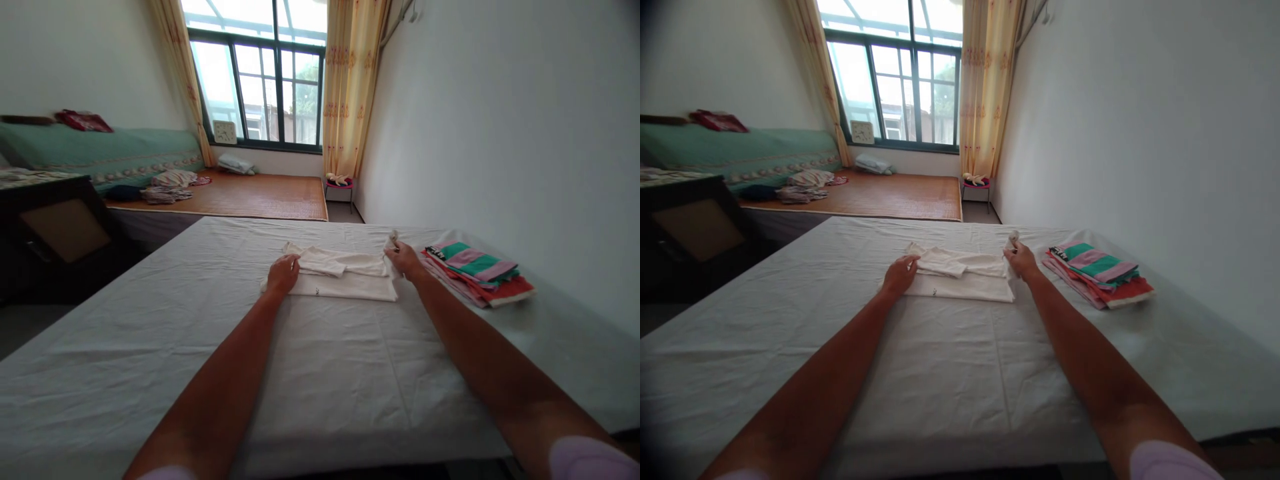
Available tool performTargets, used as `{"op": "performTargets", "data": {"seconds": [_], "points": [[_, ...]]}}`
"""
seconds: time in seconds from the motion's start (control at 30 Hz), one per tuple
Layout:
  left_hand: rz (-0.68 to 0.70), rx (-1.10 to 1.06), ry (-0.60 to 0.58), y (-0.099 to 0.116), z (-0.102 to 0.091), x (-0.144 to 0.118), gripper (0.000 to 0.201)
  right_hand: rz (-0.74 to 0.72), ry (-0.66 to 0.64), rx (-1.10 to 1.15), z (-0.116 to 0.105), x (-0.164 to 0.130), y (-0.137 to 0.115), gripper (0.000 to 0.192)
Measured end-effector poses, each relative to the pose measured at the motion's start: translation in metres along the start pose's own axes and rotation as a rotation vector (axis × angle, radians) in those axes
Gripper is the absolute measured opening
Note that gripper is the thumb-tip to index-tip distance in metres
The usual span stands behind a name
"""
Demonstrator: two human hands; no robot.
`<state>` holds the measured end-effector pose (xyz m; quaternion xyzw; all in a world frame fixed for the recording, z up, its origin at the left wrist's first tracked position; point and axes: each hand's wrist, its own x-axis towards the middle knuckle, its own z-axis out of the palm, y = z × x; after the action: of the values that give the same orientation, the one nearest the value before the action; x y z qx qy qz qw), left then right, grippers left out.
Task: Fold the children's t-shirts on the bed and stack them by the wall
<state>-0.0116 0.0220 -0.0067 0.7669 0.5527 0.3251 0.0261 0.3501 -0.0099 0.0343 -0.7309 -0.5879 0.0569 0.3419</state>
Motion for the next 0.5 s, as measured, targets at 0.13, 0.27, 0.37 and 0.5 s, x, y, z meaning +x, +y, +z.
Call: {"op": "performTargets", "data": {"seconds": [0.13, 0.27, 0.37, 0.5], "points": [[-0.041, 0.001, -0.027, -0.002, -0.002, -0.001, 0.032, -0.079, -0.082, -0.185, 0.025, 0.003, -0.040, 0.026], [-0.048, 0.009, -0.081, -0.007, -0.001, -0.003, 0.031, -0.101, -0.210, -0.251, 0.048, -0.011, -0.054, 0.018], [-0.053, 0.012, -0.090, -0.008, 0.000, -0.002, 0.031, -0.034, -0.369, 0.025, 0.054, -0.022, -0.058, 0.028], [-0.034, 0.014, -0.098, -0.007, 0.001, -0.002, 0.031, 0.086, -0.391, 0.321, 0.037, -0.023, -0.046, 0.037]]}}
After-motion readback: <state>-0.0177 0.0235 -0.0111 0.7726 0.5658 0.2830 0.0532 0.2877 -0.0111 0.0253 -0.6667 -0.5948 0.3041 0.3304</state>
